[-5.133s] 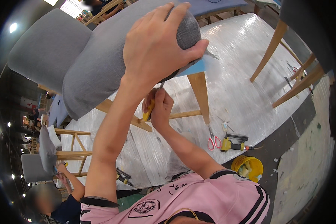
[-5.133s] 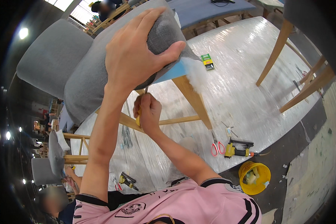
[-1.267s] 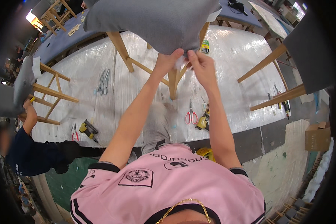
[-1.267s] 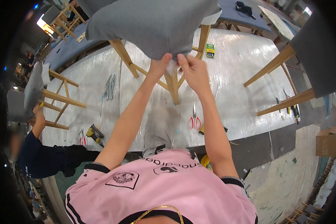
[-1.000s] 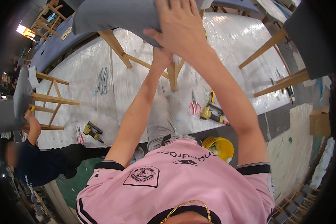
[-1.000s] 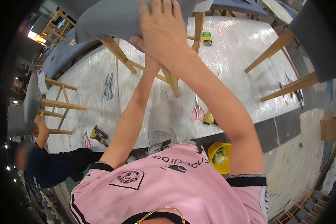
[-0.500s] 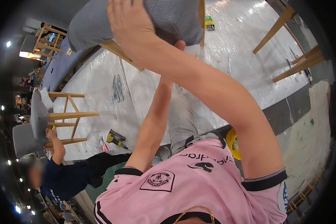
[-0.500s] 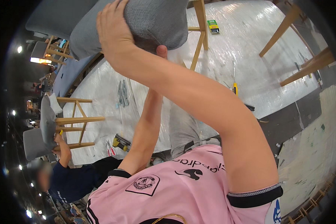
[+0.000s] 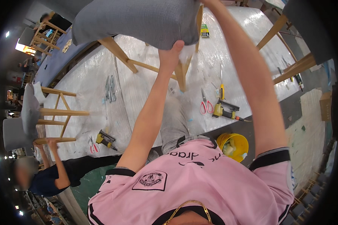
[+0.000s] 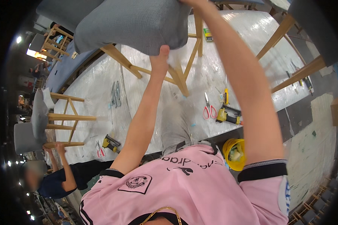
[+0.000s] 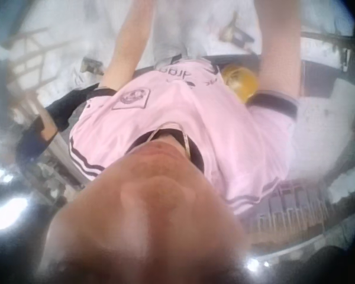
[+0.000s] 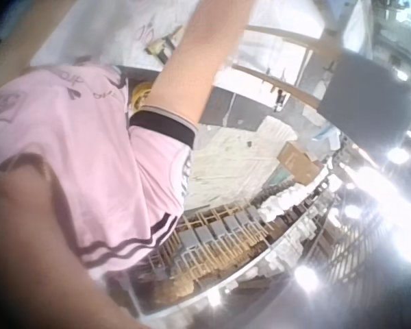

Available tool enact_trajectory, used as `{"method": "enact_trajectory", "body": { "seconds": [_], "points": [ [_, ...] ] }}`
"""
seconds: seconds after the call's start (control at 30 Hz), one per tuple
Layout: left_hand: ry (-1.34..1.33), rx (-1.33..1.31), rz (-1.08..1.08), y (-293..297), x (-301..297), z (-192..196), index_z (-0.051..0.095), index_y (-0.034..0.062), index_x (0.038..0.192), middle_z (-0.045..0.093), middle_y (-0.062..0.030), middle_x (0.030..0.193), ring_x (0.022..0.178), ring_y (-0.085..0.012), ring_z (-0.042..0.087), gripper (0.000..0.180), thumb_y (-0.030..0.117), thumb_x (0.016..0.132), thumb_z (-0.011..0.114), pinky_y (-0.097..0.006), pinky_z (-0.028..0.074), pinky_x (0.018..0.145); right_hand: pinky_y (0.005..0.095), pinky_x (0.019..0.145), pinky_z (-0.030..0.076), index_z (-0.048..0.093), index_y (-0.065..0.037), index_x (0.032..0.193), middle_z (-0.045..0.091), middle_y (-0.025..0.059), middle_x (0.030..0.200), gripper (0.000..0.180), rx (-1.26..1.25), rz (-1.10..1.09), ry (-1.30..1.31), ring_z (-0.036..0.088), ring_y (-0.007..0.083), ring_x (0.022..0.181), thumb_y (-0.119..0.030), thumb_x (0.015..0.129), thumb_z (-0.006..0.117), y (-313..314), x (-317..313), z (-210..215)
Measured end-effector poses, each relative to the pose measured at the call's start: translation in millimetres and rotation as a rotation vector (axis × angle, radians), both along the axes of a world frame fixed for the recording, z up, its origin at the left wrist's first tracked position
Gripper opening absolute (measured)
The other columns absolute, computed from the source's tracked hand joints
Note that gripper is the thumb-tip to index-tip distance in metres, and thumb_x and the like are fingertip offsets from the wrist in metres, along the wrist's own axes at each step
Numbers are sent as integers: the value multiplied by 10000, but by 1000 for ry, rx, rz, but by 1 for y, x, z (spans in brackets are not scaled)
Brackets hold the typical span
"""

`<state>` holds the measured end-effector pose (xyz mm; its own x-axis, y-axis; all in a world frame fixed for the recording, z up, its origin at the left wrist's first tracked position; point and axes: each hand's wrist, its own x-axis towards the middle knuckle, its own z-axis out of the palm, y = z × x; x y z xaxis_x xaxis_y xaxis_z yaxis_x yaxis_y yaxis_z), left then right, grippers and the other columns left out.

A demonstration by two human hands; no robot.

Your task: The person stretches and secures gray fabric over a wooden chair frame, using a staple gun to fasten the fabric to the underside. The person repeatedly pulls, folds, and staples the fabric, then trims excess material with scissors.

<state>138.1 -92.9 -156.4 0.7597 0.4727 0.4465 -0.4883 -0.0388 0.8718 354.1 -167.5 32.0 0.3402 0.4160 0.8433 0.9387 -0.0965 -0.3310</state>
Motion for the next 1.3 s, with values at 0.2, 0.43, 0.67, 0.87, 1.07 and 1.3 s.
{"method": "enact_trajectory", "body": {
  "seconds": [0.2, 0.43, 0.67, 0.87, 1.07, 1.3],
  "points": [
    [-62, -32, -15, 5, -13, -3, 439, -76, 1448, 523, -137, 1441, 1340, -247, 474, 1070, 644, 768, 844, -362, 353, 1142, 412, 959, 484, 799, -26, 847, 769, 114, 834, 389, 271, 258, 156, 713, 305, 885, -298, 994, 562, 0, -132, -1],
    [132, -9, -66, -6, -25, 25, 454, -21, 1470, 547, -120, 1429, 1329, -195, 493, 835, 521, 917, 766, -355, 415, 1095, 509, 1101, 402, 727, -59, 1125, 668, 145, 1301, 383, -111, 116, -111, 573, 331, 1277, -322, 847, 705, -1, -226, -27],
    [146, -5, -68, 4, -29, 27, 455, -16, 1467, 551, -108, 1406, 1292, -189, 504, 845, 543, 912, 761, -339, 424, 1069, 507, 1160, 355, 651, 22, 1282, 645, 235, 1317, 456, -161, -440, -509, 560, 363, 1306, -253, 921, 595, -16, -219, -17],
    [140, -8, -71, 0, -28, 20, 455, -11, 1464, 555, -98, 1385, 1260, -184, 513, 854, 562, 907, 757, -325, 431, 1047, 535, 1208, 296, 461, 72, 1480, 536, 297, 1431, 640, -431, -631, -571, 465, 440, 1387, -355, 1003, 487, 19, -226, -20],
    [151, 7, -77, 0, -42, 23, 456, -6, 1461, 559, -88, 1365, 1228, -178, 522, 863, 580, 903, 752, -311, 439, 1026, 538, 1204, 292, 497, 54, 1426, 531, 292, 1436, 629, -402, -667, -600, 451, 448, 1392, -363, 961, 575, 86, -234, -26],
    [269, 119, -126, -3, -49, 31, 457, 0, 1458, 564, -76, 1342, 1190, -172, 533, 873, 602, 897, 748, -295, 448, 1000, 478, 1105, 390, 734, -59, 1126, 658, 157, 1315, 347, -333, -370, -435, 556, 314, 1281, -289, 868, 712, 130, -237, -13]
  ]
}}
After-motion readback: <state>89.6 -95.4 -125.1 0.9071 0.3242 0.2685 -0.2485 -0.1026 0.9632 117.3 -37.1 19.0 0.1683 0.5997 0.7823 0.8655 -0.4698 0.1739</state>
